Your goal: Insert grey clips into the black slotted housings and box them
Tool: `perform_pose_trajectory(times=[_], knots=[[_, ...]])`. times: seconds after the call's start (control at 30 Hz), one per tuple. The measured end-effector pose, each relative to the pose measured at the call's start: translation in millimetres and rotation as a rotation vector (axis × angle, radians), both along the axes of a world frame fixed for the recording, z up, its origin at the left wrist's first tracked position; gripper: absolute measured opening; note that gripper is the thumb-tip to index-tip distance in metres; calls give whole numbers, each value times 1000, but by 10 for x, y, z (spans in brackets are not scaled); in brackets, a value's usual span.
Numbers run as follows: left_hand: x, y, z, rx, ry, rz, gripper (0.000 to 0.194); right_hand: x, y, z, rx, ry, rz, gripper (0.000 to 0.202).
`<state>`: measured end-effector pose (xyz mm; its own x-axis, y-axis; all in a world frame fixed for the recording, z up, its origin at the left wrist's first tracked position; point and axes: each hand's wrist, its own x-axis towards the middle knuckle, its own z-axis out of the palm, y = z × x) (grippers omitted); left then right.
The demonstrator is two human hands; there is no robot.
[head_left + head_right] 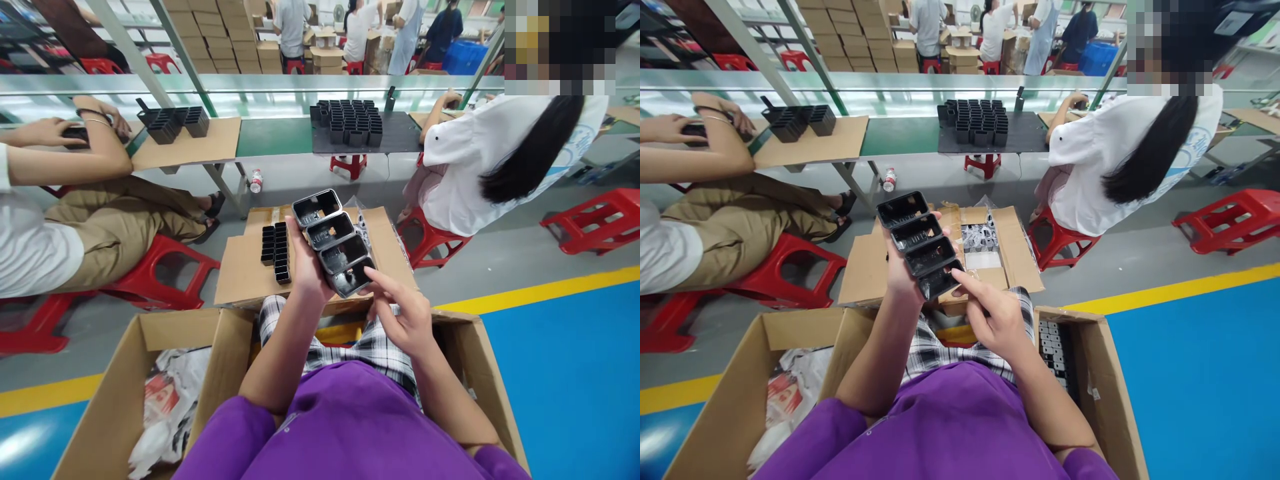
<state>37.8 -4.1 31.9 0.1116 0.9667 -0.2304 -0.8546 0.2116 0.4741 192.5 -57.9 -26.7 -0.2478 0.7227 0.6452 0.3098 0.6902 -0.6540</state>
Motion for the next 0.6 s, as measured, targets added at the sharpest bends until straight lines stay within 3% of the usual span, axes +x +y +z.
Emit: perform_pose_trajectory(times=[0.23, 0.6], knots=[[5, -7, 67, -27, -15, 30, 82, -51, -4, -56, -33, 79, -10, 61], [-19, 9, 4, -3, -26, 55, 78, -61, -23, -73, -58, 93, 26, 60]])
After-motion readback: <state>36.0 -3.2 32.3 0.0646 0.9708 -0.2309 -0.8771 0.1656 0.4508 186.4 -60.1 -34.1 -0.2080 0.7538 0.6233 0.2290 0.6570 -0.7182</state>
